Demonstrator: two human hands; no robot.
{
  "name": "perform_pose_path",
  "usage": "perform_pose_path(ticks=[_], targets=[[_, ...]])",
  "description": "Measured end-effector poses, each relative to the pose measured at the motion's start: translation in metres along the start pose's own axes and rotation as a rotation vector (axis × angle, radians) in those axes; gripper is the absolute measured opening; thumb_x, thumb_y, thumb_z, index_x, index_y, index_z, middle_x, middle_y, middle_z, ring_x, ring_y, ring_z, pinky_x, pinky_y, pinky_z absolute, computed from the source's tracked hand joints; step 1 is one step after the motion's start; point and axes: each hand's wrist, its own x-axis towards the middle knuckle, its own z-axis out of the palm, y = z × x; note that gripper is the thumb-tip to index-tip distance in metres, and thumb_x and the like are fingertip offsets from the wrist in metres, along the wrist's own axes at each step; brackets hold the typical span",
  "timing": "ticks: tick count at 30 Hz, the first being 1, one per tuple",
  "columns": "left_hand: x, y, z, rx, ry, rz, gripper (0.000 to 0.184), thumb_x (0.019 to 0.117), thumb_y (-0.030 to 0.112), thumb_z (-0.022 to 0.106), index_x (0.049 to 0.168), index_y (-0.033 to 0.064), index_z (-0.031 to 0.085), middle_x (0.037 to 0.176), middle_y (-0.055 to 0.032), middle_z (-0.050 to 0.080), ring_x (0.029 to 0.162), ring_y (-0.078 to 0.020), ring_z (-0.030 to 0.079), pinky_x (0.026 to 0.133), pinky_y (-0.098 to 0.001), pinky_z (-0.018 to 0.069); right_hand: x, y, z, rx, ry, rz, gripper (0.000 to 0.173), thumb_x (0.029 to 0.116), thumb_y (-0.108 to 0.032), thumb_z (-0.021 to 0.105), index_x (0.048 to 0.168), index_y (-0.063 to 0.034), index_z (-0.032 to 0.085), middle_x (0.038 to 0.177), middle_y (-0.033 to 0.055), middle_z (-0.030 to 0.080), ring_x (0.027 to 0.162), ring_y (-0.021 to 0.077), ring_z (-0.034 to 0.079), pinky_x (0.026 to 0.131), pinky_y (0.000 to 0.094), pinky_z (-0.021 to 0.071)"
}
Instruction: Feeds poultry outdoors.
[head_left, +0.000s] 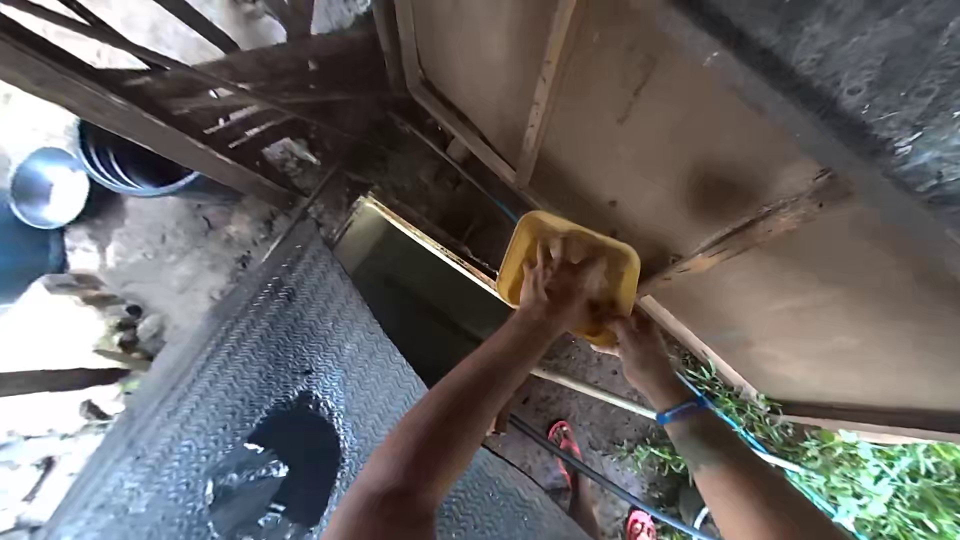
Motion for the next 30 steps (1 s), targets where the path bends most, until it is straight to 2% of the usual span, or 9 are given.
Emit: perform_pose_path(ticks=[5,8,12,15,19,23,25,27,30], targets=[[0.009,0.007,0.001,0.063,-0.151,0.034,0.068,0.0784,0.045,0.083,0.141,0.034,0.059,0.152,-0.0246,0.043,0.128,-0.0503,0.052,0.082,-0.0622,0.0576,-0.017,0.006,0.0,0.053,0.008,0.04,0.033,0.0974,-0.014,0.058,0.125,0.0035,0.061,0.109,0.0183,0.071,0.088,0.0283,0.075,0.073,0.0429,0.0666],[0.003,0.009,0.004,0.066,-0.194,0.052,0.047,0.0909,0.038,0.076,0.136,0.0271,0.065,0.148,-0.0239,0.048,0.125,-0.0477,0.054,0.085,-0.0621,0.0566,-0.026,0.008,-0.003,0.106,0.0,0.077,0.029,0.1002,-0.011,0.053,0.122,0.0051,0.06,0.106,0.0192,0.072,0.083,0.0286,0.075,0.069,0.0429,0.0666],[-0.007,0.023,0.011,0.012,-0.227,0.059,0.053,0.09,0.013,0.071,0.14,0.0262,0.061,0.147,-0.0165,0.052,0.117,-0.0386,0.064,0.085,-0.0569,0.0596,-0.037,0.001,-0.018,0.133,0.017,0.061,0.031,0.0977,-0.01,0.055,0.124,0.0053,0.06,0.108,0.0189,0.07,0.084,0.0279,0.075,0.068,0.0427,0.0664],[-0.01,0.032,0.004,0.005,-0.184,0.043,0.048,0.0948,0.019,0.069,0.142,0.0239,0.062,0.142,-0.0091,0.063,0.122,-0.0342,0.065,0.096,-0.0587,0.056,-0.043,-0.008,-0.043,0.095,-0.029,0.08,0.031,0.0989,-0.012,0.055,0.124,0.0043,0.061,0.109,0.0188,0.071,0.087,0.0279,0.075,0.071,0.043,0.0661],[-0.021,0.085,-0.029,0.131,-0.26,-0.065,0.037,0.0962,0.027,0.065,0.133,0.0259,0.066,0.12,-0.0169,0.071,0.108,-0.0419,0.069,0.081,-0.0672,0.0552,-0.067,-0.012,-0.084,0.09,-0.01,0.1,0.031,0.1003,-0.007,0.057,0.129,0.0039,0.059,0.112,0.0213,0.069,0.092,0.0291,0.074,0.076,0.0442,0.0656],[-0.029,0.153,-0.042,0.144,-0.287,-0.038,0.036,0.0918,0.035,0.069,0.122,0.0162,0.07,0.112,-0.0161,0.073,0.105,-0.0396,0.069,0.083,-0.067,0.0544,-0.095,-0.014,-0.13,0.178,0.059,0.054,0.03,0.1,-0.006,0.059,0.129,0.002,0.06,0.113,0.021,0.07,0.094,0.0299,0.074,0.076,0.0454,0.0659],[-0.035,0.184,-0.042,0.04,-0.27,0.046,0.053,0.0872,0.028,0.075,0.135,0.014,0.06,0.117,-0.0188,0.07,0.108,-0.0399,0.069,0.086,-0.0655,0.0553,-0.113,-0.012,-0.158,0.235,0.092,0.036,0.03,0.0993,-0.007,0.061,0.128,0.0016,0.06,0.112,0.0207,0.07,0.093,0.03,0.074,0.076,0.0455,0.0662],[-0.039,0.219,-0.046,-0.024,-0.283,0.138,0.072,0.0819,0.022,0.081,0.147,0.0149,0.052,0.138,-0.0209,0.057,0.121,-0.0393,0.061,0.097,-0.0624,0.0542,-0.132,-0.011,-0.188,0.3,0.123,0.017,0.03,0.0979,-0.006,0.062,0.127,0.0021,0.061,0.11,0.0204,0.07,0.093,0.0297,0.074,0.076,0.0461,0.066],[-0.063,0.271,-0.04,0.133,-0.274,0.233,0.096,0.0703,0.038,0.093,0.154,0.0265,0.048,0.157,-0.0182,0.044,0.13,-0.0419,0.056,0.1,-0.0639,0.0529,-0.176,-0.013,-0.225,0.416,0.193,-0.028,0.025,0.0942,-0.001,0.067,0.117,0.0052,0.061,0.099,0.018,0.07,0.086,0.0263,0.073,0.072,0.0434,0.0661]])
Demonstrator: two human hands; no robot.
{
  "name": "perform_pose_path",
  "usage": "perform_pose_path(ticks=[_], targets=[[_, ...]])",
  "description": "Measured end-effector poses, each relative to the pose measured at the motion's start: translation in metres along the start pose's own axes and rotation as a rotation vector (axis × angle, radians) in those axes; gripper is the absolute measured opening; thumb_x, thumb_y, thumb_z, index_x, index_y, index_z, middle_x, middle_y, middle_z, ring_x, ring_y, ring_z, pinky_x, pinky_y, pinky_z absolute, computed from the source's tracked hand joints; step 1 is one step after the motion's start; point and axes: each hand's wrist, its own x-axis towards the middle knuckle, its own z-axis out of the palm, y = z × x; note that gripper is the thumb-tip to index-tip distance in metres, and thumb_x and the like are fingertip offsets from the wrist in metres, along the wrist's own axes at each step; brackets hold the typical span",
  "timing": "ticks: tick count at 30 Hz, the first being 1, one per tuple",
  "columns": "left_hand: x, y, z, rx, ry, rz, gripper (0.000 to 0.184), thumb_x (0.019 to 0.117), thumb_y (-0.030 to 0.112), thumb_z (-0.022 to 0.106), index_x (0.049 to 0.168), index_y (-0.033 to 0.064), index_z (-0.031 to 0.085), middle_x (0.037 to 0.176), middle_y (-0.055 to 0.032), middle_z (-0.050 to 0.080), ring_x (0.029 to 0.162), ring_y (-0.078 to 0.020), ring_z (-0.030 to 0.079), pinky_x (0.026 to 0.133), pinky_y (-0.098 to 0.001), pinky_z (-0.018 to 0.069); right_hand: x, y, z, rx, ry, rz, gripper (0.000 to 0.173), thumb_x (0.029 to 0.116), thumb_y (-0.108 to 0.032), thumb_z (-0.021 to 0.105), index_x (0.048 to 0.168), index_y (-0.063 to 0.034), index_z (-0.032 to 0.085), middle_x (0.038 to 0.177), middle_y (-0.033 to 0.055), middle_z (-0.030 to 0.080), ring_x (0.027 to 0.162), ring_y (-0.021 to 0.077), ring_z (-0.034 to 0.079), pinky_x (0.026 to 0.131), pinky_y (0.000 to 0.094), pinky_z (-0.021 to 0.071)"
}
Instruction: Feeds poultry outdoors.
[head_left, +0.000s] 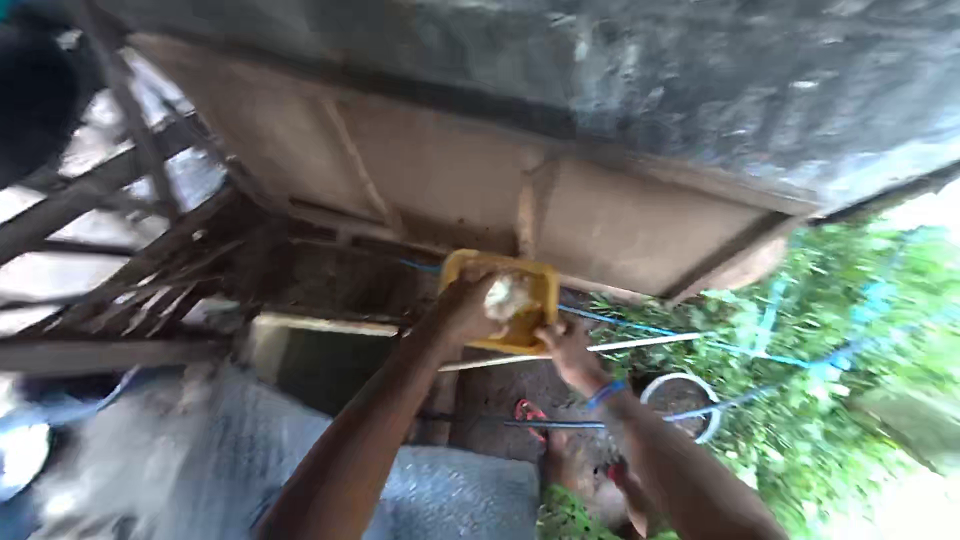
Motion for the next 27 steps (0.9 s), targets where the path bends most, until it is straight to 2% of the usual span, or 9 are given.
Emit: perform_pose_path(ticks=[2,4,7,9,14,17,20,23,27], targets=[[-0.006,0.054,0.017,0.054,0.029,0.078,0.092,0.0704,0.033,0.095,0.151,0.0262,0.052,0.156,-0.0161,0.047,0.133,-0.0425,0.054,0.102,-0.0654,0.051,-0.031,-0.021,-0.041,0.0,0.041,-0.073,0.023,0.0907,-0.002,0.071,0.11,0.0044,0.062,0.092,0.013,0.07,0.081,0.0204,0.071,0.07,0.0391,0.0648],[-0.001,0.123,0.038,0.091,-0.059,0.152,0.072,0.0839,0.028,0.086,0.149,0.0188,0.055,0.154,-0.0256,0.045,0.132,-0.0495,0.054,0.1,-0.0676,0.0514,-0.063,-0.044,-0.096,-0.012,0.055,-0.066,0.027,0.0936,-0.006,0.07,0.118,0.0046,0.065,0.096,0.012,0.07,0.083,0.0161,0.068,0.074,0.0359,0.0616],[0.003,0.225,0.064,0.106,-0.206,0.297,0.05,0.0882,0.008,0.077,0.136,0.007,0.063,0.145,-0.0366,0.048,0.127,-0.0573,0.053,0.098,-0.0719,0.0491,-0.104,-0.065,-0.184,-0.031,0.101,0.048,0.031,0.0987,-0.016,0.065,0.124,0.0027,0.063,0.101,0.0177,0.069,0.082,0.0232,0.068,0.075,0.0435,0.0595],[0.007,0.288,0.081,0.098,-0.231,0.395,0.046,0.0876,0.004,0.076,0.132,0.0046,0.065,0.138,-0.0361,0.054,0.123,-0.0557,0.056,0.098,-0.0712,0.0491,-0.136,-0.075,-0.242,-0.029,0.124,0.064,0.036,0.101,-0.017,0.061,0.132,0.002,0.06,0.11,0.0216,0.069,0.091,0.0286,0.07,0.081,0.0484,0.0601],[0.001,0.436,0.106,0.048,-0.236,0.431,0.031,0.1005,0.008,0.063,0.131,0.0036,0.067,0.117,-0.0318,0.068,0.11,-0.0531,0.065,0.093,-0.0738,0.0484,-0.205,-0.087,-0.36,-0.073,0.297,0.018,0.034,0.1006,-0.013,0.061,0.131,0.0027,0.063,0.109,0.0184,0.071,0.093,0.0215,0.07,0.084,0.0411,0.0587],[-0.002,0.491,0.135,0.088,-0.218,0.404,0.026,0.1,0.011,0.062,0.124,0.0025,0.067,0.107,-0.0309,0.069,0.097,-0.0526,0.068,0.08,-0.075,0.0518,-0.224,-0.064,-0.402,-0.045,0.366,0.027,0.036,0.1013,-0.018,0.059,0.133,-0.0028,0.061,0.105,0.0158,0.071,0.088,0.0218,0.069,0.079,0.043,0.0585],[-0.007,0.537,0.167,0.2,-0.216,0.436,0.034,0.1051,0.029,0.05,0.119,0.0024,0.065,0.099,-0.0285,0.069,0.09,-0.0499,0.069,0.072,-0.0727,0.0523,-0.247,-0.042,-0.432,0.1,0.489,-0.016,0.035,0.1005,-0.021,0.058,0.131,-0.0046,0.063,0.102,0.014,0.071,0.085,0.022,0.069,0.076,0.044,0.0587],[-0.014,0.58,0.195,0.343,-0.265,0.615,0.045,0.1016,0.03,0.056,0.139,0.0048,0.052,0.103,-0.0305,0.069,0.092,-0.0525,0.069,0.073,-0.0725,0.0527,-0.274,-0.017,-0.45,0.277,0.629,-0.064,0.03,0.1003,-0.019,0.058,0.125,-0.0029,0.065,0.098,0.013,0.071,0.083,0.02,0.069,0.074,0.0409,0.0596],[-0.036,0.643,0.231,0.479,-0.354,0.783,0.074,0.08,0.042,0.085,0.145,0.0209,0.057,0.15,-0.0305,0.043,0.116,-0.0537,0.059,0.087,-0.0718,0.0532,-0.31,0.017,-0.467,0.414,0.766,-0.118,0.028,0.0982,-0.019,0.06,0.119,-0.0015,0.067,0.097,0.0115,0.073,0.087,0.0178,0.071,0.08,0.0399,0.0606]])
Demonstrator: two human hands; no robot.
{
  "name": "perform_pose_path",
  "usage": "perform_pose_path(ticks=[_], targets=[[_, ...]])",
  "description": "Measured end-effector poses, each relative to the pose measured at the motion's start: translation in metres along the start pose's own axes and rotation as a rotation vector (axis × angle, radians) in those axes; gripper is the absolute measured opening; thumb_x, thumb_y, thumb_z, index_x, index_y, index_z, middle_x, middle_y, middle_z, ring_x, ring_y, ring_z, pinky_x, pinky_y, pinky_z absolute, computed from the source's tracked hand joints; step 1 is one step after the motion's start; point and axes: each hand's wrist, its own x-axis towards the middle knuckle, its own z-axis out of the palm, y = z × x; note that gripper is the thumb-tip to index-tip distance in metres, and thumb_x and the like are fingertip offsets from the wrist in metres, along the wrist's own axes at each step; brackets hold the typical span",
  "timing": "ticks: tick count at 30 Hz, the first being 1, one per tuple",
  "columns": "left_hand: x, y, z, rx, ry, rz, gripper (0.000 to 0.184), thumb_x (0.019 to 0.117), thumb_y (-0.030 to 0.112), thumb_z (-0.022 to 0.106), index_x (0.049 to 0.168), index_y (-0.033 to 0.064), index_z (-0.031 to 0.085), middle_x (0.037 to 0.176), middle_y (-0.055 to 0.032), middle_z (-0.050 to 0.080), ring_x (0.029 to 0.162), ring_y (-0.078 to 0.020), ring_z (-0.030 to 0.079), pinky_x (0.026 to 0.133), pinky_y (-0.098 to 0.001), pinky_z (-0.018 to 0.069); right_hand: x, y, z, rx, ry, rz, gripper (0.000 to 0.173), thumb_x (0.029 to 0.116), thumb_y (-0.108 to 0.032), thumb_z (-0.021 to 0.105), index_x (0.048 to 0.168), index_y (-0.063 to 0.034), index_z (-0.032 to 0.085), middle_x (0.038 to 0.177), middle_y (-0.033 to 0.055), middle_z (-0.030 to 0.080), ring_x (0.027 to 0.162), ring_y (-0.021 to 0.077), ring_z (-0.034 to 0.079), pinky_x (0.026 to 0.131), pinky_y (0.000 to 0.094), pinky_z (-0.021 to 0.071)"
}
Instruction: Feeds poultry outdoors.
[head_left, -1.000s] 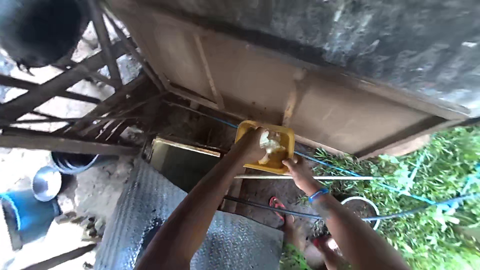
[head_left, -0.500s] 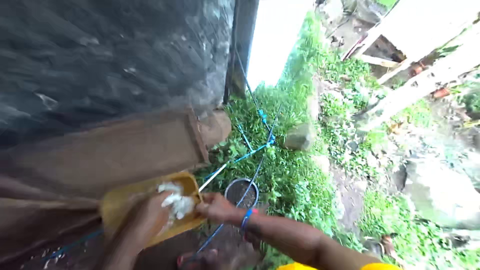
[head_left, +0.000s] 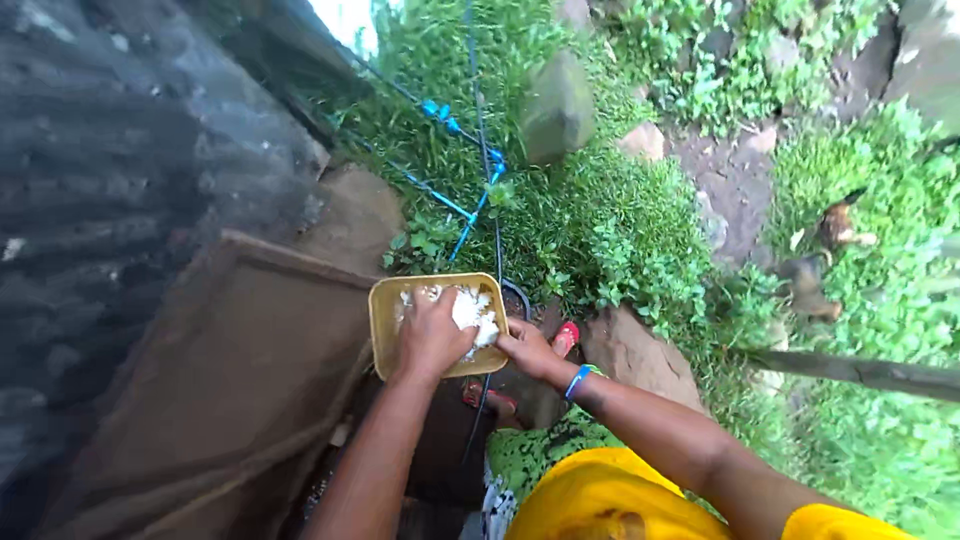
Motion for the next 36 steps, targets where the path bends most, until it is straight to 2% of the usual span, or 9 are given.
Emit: perform_pose_path(ticks=[2,6,8,12,17,20,23,28,36], targets=[[0.022,0.046,0.02,0.055,-0.041,0.095,0.069,0.0809,0.045,0.086,0.142,0.0244,0.061,0.152,-0.0305,0.04,0.121,-0.0542,0.055,0.088,-0.0704,0.0532,-0.007,0.004,-0.03,0.059,0.084,-0.019,0.034,0.0954,-0.019,0.061,0.123,-0.0009,0.066,0.1,0.0113,0.073,0.09,0.0168,0.071,0.083,0.0391,0.0604],[0.062,0.16,0.073,0.075,-0.26,0.317,0.048,0.0871,0.017,0.078,0.133,0.0182,0.066,0.148,-0.0272,0.047,0.118,-0.0464,0.062,0.091,-0.063,0.0571,-0.026,0.016,-0.125,0.116,0.296,0.024,0.035,0.0926,-0.018,0.06,0.123,-0.0018,0.068,0.107,0.0101,0.074,0.096,0.0154,0.071,0.088,0.0387,0.0601],[0.077,0.213,0.089,0.112,-0.398,0.449,0.054,0.0859,0.023,0.08,0.138,0.023,0.063,0.149,-0.0231,0.05,0.122,-0.0422,0.062,0.095,-0.0615,0.0561,-0.04,0.028,-0.181,0.16,0.368,0.047,0.036,0.0938,-0.019,0.061,0.125,-0.0027,0.067,0.11,0.0104,0.074,0.099,0.0168,0.072,0.089,0.0403,0.0609],[0.093,0.323,0.117,0.271,-0.541,0.588,0.055,0.0854,0.012,0.076,0.136,0.0285,0.064,0.149,-0.0239,0.048,0.104,-0.0443,0.068,0.081,-0.0637,0.0588,-0.075,0.031,-0.278,0.23,0.575,0.031,0.04,0.0921,-0.017,0.062,0.128,0.0,0.065,0.109,0.011,0.074,0.097,0.0174,0.073,0.086,0.0393,0.0632],[0.112,0.424,0.149,0.209,-0.631,0.83,0.035,0.0937,0.006,0.064,0.126,0.0173,0.071,0.118,-0.0179,0.069,0.109,-0.0375,0.068,0.089,-0.0594,0.0576,-0.098,0.017,-0.36,0.302,0.738,-0.001,0.031,0.0966,-0.013,0.058,0.123,0.0018,0.065,0.106,0.01,0.075,0.096,0.0145,0.073,0.086,0.0357,0.0623],[0.134,0.473,0.142,0.207,-0.621,0.809,0.027,0.0944,0.006,0.064,0.12,0.012,0.071,0.106,-0.017,0.073,0.101,-0.0382,0.071,0.082,-0.0621,0.0587,-0.091,-0.006,-0.387,0.418,0.804,0.02,0.027,0.0989,-0.012,0.055,0.12,0.0023,0.065,0.1,0.01,0.074,0.091,0.0146,0.072,0.083,0.0356,0.062],[0.167,0.522,0.115,0.275,-0.559,0.704,0.041,0.0917,0.015,0.068,0.132,0.017,0.065,0.102,-0.0216,0.073,0.094,-0.0463,0.071,0.075,-0.0704,0.0553,-0.079,-0.028,-0.416,0.49,0.875,0.031,0.028,0.1009,-0.012,0.056,0.125,0.0004,0.063,0.103,0.0132,0.073,0.091,0.0195,0.072,0.082,0.0404,0.0623],[0.243,0.578,0.079,0.244,-0.49,0.811,0.095,0.068,0.029,0.093,0.152,0.0312,0.05,0.142,-0.0324,0.049,0.129,-0.0534,0.05,0.096,-0.0707,0.0497,-0.035,-0.078,-0.476,0.31,0.81,0.017,0.033,0.102,-0.025,0.055,0.13,-0.0109,0.064,0.106,0.0108,0.074,0.09,0.0218,0.072,0.078,0.046,0.0615],[0.478,0.648,0.042,0.219,-0.597,0.921,0.027,0.0961,0.005,0.06,0.12,0.0107,0.072,0.118,-0.0179,0.07,0.11,-0.0371,0.069,0.09,-0.059,0.0577,0.174,-0.18,-0.621,0.362,0.753,-0.049,0.034,0.095,-0.017,0.056,0.121,0.0021,0.064,0.104,0.0099,0.074,0.096,0.0173,0.073,0.086,0.0385,0.0627]])
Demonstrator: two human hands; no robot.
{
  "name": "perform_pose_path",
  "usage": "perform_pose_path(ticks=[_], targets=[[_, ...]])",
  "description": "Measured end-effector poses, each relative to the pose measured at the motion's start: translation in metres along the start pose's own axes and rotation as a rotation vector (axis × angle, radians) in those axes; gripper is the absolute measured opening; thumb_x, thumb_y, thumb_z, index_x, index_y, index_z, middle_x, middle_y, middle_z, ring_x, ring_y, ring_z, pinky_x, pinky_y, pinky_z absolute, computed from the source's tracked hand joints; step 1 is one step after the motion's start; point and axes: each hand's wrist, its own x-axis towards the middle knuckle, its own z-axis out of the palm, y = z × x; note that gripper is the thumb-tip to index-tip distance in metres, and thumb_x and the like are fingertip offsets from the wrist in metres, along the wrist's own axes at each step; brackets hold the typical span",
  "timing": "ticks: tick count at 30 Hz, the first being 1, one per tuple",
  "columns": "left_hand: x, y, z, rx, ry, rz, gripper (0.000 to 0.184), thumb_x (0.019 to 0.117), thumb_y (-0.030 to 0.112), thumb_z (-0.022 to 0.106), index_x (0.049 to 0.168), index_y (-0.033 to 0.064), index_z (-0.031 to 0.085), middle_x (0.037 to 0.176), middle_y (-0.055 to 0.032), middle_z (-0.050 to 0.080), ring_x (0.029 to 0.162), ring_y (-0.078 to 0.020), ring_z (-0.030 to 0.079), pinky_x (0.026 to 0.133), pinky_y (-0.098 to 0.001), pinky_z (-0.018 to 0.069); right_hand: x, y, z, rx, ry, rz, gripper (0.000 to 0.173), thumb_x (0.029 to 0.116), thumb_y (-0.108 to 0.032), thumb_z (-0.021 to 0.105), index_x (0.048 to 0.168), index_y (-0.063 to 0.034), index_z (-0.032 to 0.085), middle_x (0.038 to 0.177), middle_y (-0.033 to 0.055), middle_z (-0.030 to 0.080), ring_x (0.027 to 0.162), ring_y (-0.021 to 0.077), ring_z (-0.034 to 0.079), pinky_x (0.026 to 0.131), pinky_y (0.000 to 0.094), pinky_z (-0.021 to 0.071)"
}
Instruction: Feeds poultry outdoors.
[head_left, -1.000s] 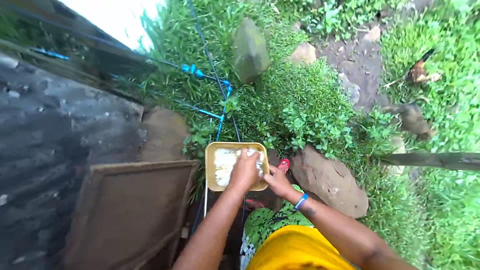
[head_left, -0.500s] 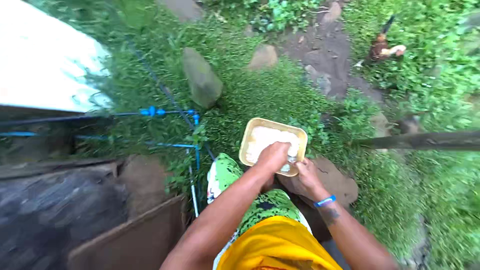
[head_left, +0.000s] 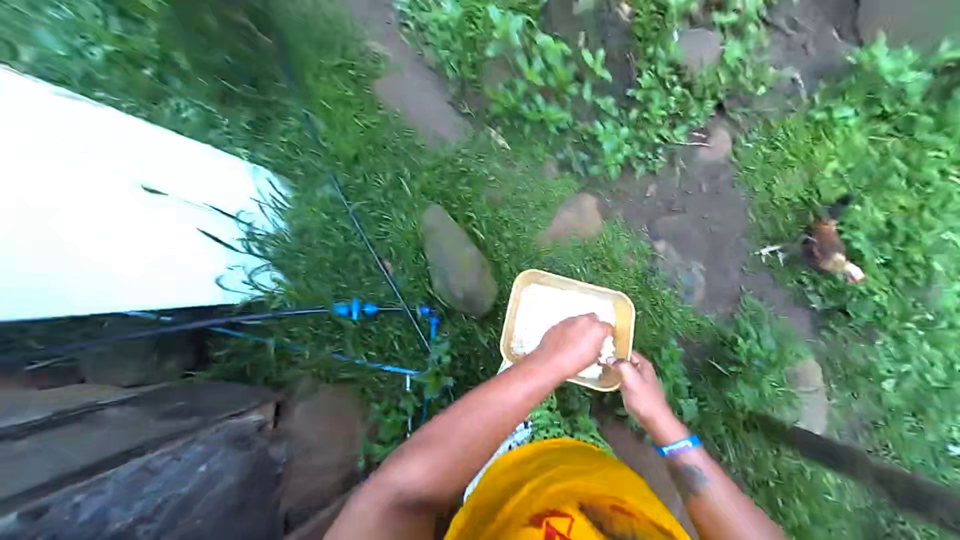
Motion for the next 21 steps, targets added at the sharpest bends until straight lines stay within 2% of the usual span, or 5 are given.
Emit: perform_pose_path(ticks=[9,12,14,17,21], targets=[[0.057,-0.062,-0.229,0.166,0.119,-0.208,0.053,0.1084,0.049,0.038,0.102,0.011,0.075,0.103,-0.0106,0.075,0.106,-0.029,0.069,0.097,-0.053,0.0498,0.144,-0.183,0.072,-0.016,-0.062,0.041,0.032,0.0965,-0.017,0.055,0.122,0.0001,0.064,0.103,0.0095,0.074,0.093,0.0169,0.074,0.082,0.038,0.0641],[0.072,-0.084,-0.283,0.183,0.233,-0.16,0.025,0.1013,0.031,0.058,0.116,0.0143,0.071,0.138,-0.0122,0.058,0.134,-0.0333,0.05,0.109,-0.054,0.0435,0.191,-0.232,0.088,-0.041,-0.064,-0.023,0.03,0.0962,-0.015,0.056,0.12,-0.0003,0.066,0.1,0.0085,0.075,0.091,0.0152,0.074,0.08,0.0361,0.0636],[0.086,-0.098,-0.323,0.154,0.228,-0.295,0.056,0.0919,0.032,0.073,0.145,0.0239,0.057,0.159,-0.0164,0.042,0.148,-0.0406,0.037,0.114,-0.0618,0.0399,0.223,-0.261,0.097,-0.072,-0.044,-0.073,0.029,0.096,-0.015,0.057,0.12,-0.0001,0.066,0.099,0.0073,0.075,0.089,0.0134,0.073,0.08,0.0339,0.0626],[0.117,-0.122,-0.379,0.071,0.173,-0.569,0.096,0.0719,0.062,0.082,0.155,0.0328,0.044,0.157,-0.0254,0.039,0.139,-0.0498,0.044,0.096,-0.0667,0.0518,0.277,-0.302,0.114,-0.091,0.002,-0.081,0.027,0.0972,-0.014,0.055,0.117,-0.0002,0.067,0.097,0.009,0.073,0.088,0.015,0.073,0.08,0.0371,0.0625],[0.162,-0.149,-0.439,-0.152,0.049,-0.719,0.102,0.0724,0.042,0.089,0.157,0.0175,0.038,0.152,-0.0336,0.04,0.119,-0.0546,0.059,0.088,-0.0701,0.0543,0.356,-0.353,0.14,-0.127,-0.051,-0.031,0.03,0.0994,-0.015,0.057,0.122,0.0015,0.066,0.101,0.0125,0.073,0.091,0.0184,0.073,0.083,0.0411,0.0619]])
